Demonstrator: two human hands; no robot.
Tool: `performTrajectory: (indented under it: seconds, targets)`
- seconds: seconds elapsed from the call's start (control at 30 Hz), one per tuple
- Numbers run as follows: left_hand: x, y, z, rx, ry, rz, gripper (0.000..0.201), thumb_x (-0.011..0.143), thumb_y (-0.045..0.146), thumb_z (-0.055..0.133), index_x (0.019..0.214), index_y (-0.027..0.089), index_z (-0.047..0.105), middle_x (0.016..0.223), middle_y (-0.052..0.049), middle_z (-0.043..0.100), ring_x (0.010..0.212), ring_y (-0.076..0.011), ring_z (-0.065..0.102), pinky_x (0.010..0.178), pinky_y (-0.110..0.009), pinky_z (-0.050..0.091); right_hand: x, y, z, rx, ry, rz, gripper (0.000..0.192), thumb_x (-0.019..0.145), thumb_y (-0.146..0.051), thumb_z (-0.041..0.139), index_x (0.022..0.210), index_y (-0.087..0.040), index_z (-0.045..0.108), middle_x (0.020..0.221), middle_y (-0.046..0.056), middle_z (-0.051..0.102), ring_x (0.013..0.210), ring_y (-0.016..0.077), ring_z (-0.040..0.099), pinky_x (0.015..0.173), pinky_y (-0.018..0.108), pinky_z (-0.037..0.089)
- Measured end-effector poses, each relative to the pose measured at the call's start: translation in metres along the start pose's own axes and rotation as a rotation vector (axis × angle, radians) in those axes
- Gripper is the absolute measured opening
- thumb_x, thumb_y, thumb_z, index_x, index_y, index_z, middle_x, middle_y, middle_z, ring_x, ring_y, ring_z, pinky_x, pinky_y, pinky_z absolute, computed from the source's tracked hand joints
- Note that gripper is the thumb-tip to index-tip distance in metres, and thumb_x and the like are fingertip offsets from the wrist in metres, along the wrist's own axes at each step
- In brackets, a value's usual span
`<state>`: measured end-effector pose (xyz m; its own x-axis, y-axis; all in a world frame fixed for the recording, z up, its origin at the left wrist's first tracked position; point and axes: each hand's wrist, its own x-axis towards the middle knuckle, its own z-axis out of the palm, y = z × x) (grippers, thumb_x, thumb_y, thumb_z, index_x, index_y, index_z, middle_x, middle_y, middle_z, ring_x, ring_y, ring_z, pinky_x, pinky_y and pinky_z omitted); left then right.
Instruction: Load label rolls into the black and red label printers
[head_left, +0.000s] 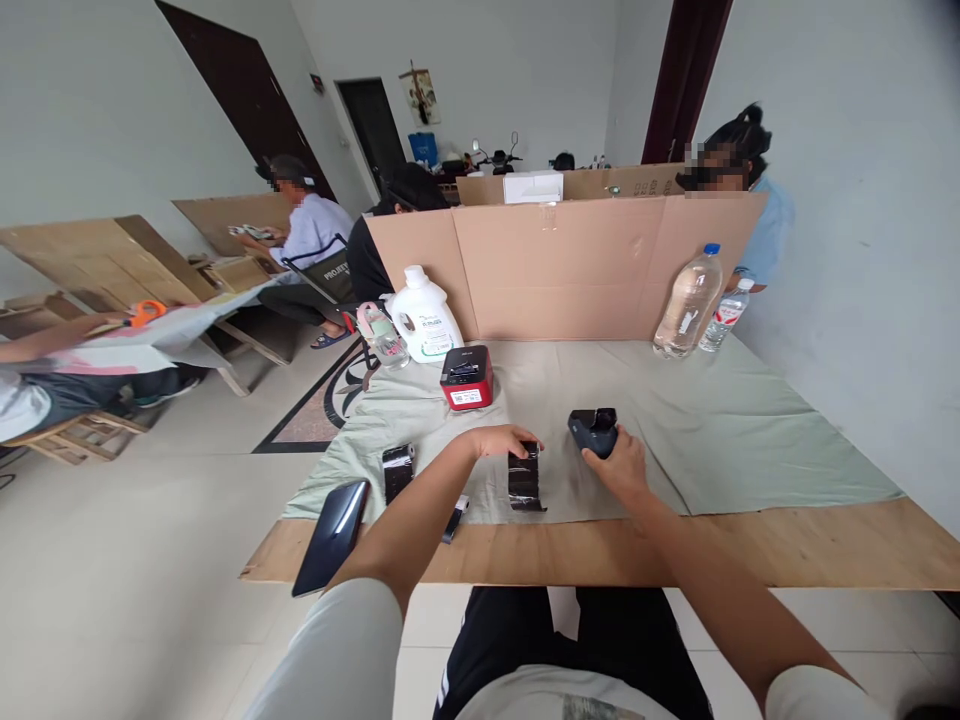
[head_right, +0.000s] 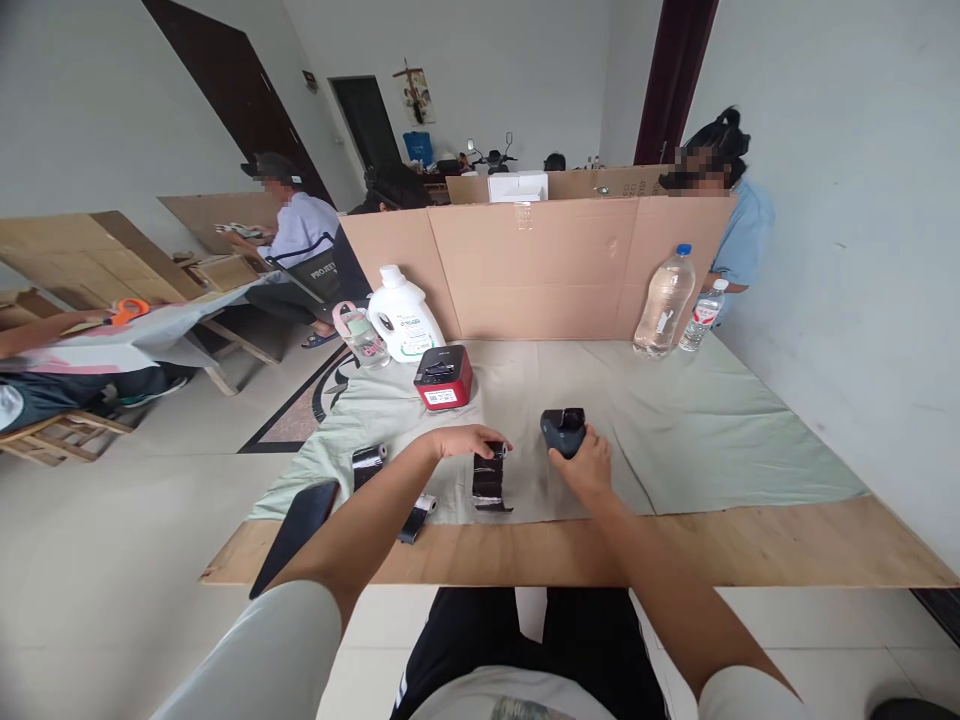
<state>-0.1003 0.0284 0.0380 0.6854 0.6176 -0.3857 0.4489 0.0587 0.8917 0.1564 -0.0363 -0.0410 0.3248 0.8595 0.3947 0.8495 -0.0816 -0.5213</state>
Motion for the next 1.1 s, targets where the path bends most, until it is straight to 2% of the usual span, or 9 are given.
performTrajectory:
  seconds: [0.13,0.23,0.33,0.47,0.6,0.67,0.8,0.93,1.1]
  targets:
    - [0.033,0.003,0.013,0.26,0.176,-0.134,0.028,0.062,0.031,0.061,0.084,0.018,0.072,0.078,-0.003,0.07,0.078,-0.0205,0.062,0.068,-0.026,0.046,-0.032,-0.03,0.014,0.049,0.068,0.015,0.079,0.063,-0.055,0.068,0.124,-0.011,0.046,0.098,0.018,0.056,0.097,0.0371,0.053,0.084,0.05,0.04]
    - [0.048,0.005,0.021,0.487,0.297,-0.238,0.028,0.069,0.041,0.057,0.073,0.017,0.07,0.078,-0.006,0.069,0.082,-0.0229,0.06,0.071,-0.027,0.044,-0.042,-0.039,0.016,0.02,0.0,0.018,0.083,0.061,-0.054,0.071,0.126,-0.009,0.046,0.097,0.02,0.056,0.095,0.0377,0.053,0.082,0.051,0.041]
    - [0.054,0.007,0.026,0.514,0.295,-0.293,0.027,0.071,0.041,0.055,0.069,0.017,0.07,0.077,-0.006,0.069,0.08,-0.0224,0.06,0.07,-0.027,0.044,-0.043,-0.035,0.014,0.032,-0.093,-0.012,0.086,0.06,-0.054,0.072,0.129,-0.01,0.044,0.103,0.02,0.055,0.101,0.038,0.051,0.086,0.051,0.039]
    - [0.056,0.007,0.026,0.445,0.27,-0.323,0.02,0.069,0.034,0.056,0.068,0.019,0.07,0.075,-0.002,0.069,0.075,-0.0196,0.06,0.066,-0.025,0.044,-0.03,-0.022,0.013,0.237,-0.114,-0.106,0.079,0.066,-0.057,0.065,0.131,-0.017,0.044,0.122,0.017,0.051,0.116,0.0334,0.045,0.096,0.05,0.036]
    - [0.059,0.006,0.026,0.405,0.293,-0.38,0.016,0.065,0.029,0.059,0.066,0.017,0.069,0.071,-0.002,0.067,0.073,-0.02,0.059,0.064,-0.026,0.044,-0.015,-0.014,0.012,0.486,-0.174,-0.096,0.049,0.08,-0.061,0.046,0.1,-0.02,0.064,0.116,0.012,0.058,0.119,0.0277,0.047,0.099,0.046,0.037]
    - [0.06,0.006,0.027,0.397,0.307,-0.403,0.014,0.064,0.029,0.06,0.064,0.017,0.068,0.068,-0.003,0.066,0.072,-0.0202,0.059,0.064,-0.027,0.044,-0.012,-0.012,0.011,0.572,-0.204,-0.047,0.05,0.087,-0.058,0.035,0.08,-0.02,0.067,0.108,0.012,0.062,0.119,0.0259,0.049,0.099,0.043,0.038]
    - [0.062,0.006,0.03,0.378,0.328,-0.45,0.011,0.064,0.027,0.062,0.06,0.016,0.064,0.062,-0.001,0.062,0.07,-0.0184,0.057,0.063,-0.026,0.044,-0.014,-0.01,0.011,0.569,-0.23,-0.013,0.038,0.08,-0.052,0.049,0.065,-0.02,0.063,0.116,0.011,0.06,0.119,0.0266,0.05,0.098,0.043,0.04]
    - [0.063,0.008,0.031,0.349,0.343,-0.506,0.012,0.066,0.024,0.063,0.059,0.015,0.059,0.059,0.0,0.057,0.064,-0.0162,0.056,0.06,-0.026,0.044,-0.02,-0.005,0.016,0.567,-0.192,-0.046,0.026,0.07,-0.042,0.061,0.084,-0.02,0.062,0.121,0.011,0.057,0.119,0.0271,0.05,0.1,0.045,0.039]
    - [0.062,0.01,0.03,0.301,0.322,-0.531,0.02,0.076,0.025,0.059,0.059,0.013,0.056,0.054,-0.002,0.055,0.058,-0.0162,0.055,0.057,-0.027,0.044,-0.022,0.0,0.023,0.609,-0.24,0.027,0.059,0.071,-0.043,0.062,0.123,-0.021,0.048,0.12,0.01,0.059,0.107,0.0253,0.058,0.093,0.044,0.046]
